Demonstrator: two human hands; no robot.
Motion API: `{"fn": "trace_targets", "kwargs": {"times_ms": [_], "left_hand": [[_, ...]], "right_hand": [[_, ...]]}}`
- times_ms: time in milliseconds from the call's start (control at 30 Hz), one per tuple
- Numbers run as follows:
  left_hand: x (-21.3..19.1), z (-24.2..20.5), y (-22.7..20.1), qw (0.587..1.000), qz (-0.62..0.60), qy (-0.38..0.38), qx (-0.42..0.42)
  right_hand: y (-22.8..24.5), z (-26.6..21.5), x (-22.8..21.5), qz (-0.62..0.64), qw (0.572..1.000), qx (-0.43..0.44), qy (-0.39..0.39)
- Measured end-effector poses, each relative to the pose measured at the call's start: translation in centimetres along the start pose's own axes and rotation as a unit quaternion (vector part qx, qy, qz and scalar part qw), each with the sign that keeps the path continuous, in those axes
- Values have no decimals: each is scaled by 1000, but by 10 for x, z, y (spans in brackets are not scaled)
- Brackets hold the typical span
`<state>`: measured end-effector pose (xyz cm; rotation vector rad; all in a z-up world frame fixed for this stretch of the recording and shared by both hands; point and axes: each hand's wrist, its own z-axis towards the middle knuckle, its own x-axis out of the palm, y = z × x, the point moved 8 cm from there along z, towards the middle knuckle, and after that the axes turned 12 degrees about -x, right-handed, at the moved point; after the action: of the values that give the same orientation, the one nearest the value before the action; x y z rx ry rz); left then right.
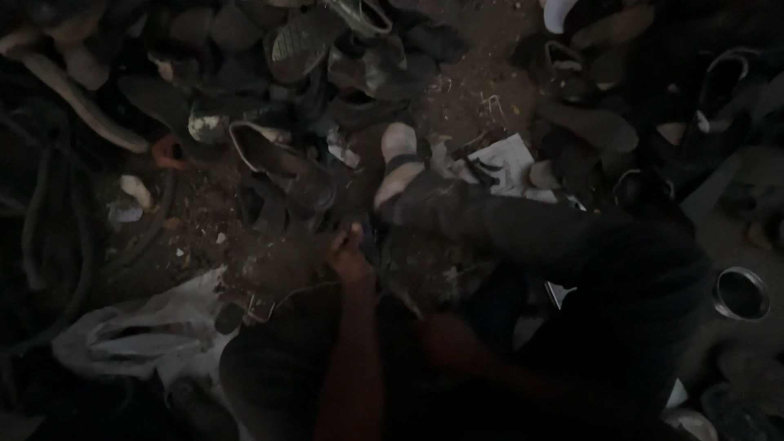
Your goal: The person sits on the ground surrounded by piles of shoes and uses a knife to scrape and clean the sole of a shoe held in their lap. They repeatedly scrape the shoe's surface and occasionally wipe it with their hand.
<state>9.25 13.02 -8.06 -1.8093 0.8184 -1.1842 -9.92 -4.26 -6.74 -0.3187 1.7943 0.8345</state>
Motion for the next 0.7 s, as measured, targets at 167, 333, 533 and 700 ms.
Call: {"fn": "trace_targets", "kwargs": {"times_ms": [167, 333, 533, 700], "left_hand": [[34, -21, -15, 991, 79, -104, -6], [85, -65, -81, 786, 590, -53, 178], [79, -73, -87, 785, 608, -59, 100], [47, -64, -84, 903, 430, 13, -13]], "right_hand": [[-40, -1, -18, -37, 998, 36, -31], [-112, 37, -26, 186, 963, 148, -130], [-86, -2, -27, 42, 993, 68, -87], [-68, -5, -88, 30, 975, 80, -204]]}}
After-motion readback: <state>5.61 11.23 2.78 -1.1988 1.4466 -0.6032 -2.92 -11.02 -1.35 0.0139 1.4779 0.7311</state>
